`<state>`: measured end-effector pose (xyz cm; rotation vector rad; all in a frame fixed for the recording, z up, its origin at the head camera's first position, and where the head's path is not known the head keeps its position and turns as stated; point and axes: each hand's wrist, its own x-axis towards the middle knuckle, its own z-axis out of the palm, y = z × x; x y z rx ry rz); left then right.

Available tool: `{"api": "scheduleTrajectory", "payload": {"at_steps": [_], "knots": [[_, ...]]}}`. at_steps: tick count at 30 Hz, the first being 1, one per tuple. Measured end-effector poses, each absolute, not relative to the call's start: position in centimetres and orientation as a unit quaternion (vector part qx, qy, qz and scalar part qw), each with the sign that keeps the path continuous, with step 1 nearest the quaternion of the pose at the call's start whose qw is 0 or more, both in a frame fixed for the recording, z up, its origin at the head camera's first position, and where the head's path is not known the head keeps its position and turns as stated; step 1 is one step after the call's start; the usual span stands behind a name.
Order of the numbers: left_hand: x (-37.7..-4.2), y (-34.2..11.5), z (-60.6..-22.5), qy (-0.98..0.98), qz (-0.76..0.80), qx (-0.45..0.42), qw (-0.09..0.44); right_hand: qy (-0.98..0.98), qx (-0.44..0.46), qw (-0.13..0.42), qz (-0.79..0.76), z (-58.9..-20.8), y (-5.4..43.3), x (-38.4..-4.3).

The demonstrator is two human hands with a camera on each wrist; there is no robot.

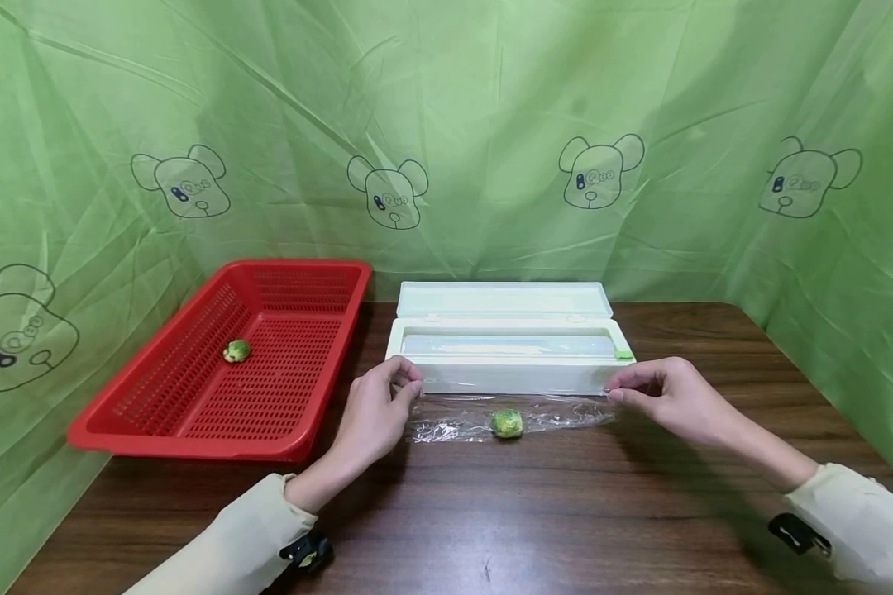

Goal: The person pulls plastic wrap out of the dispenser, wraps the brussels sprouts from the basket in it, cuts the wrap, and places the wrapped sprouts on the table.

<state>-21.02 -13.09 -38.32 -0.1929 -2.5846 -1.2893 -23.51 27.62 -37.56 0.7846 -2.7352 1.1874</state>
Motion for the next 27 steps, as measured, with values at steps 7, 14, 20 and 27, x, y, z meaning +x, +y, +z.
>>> {"api": "scheduleTrajectory", "payload": {"at_steps": [7,14,20,27], "knots": [[-20.6,-13.0,-38.2,-0.903,-0.409,-0.09,0.094,-0.883,0.258,0.012,0.392,-37.4,27.8,-23.5],[-20.0,-12.7,-38.1,-0.915,-0.374,-0.126,0.08,-0.88,0.264,0.009,0.394,-37.9,27.7,-23.6],[-19.7,-12.5,-38.3,-0.92,-0.361,-0.131,0.077,-0.864,0.262,-0.024,0.429,-38.0,27.8,-23.5],[-19.6,-12.2,-38.3,-0.925,-0.354,-0.122,0.06,-0.851,0.258,-0.052,0.455,-38.3,27.7,-23.7]]}}
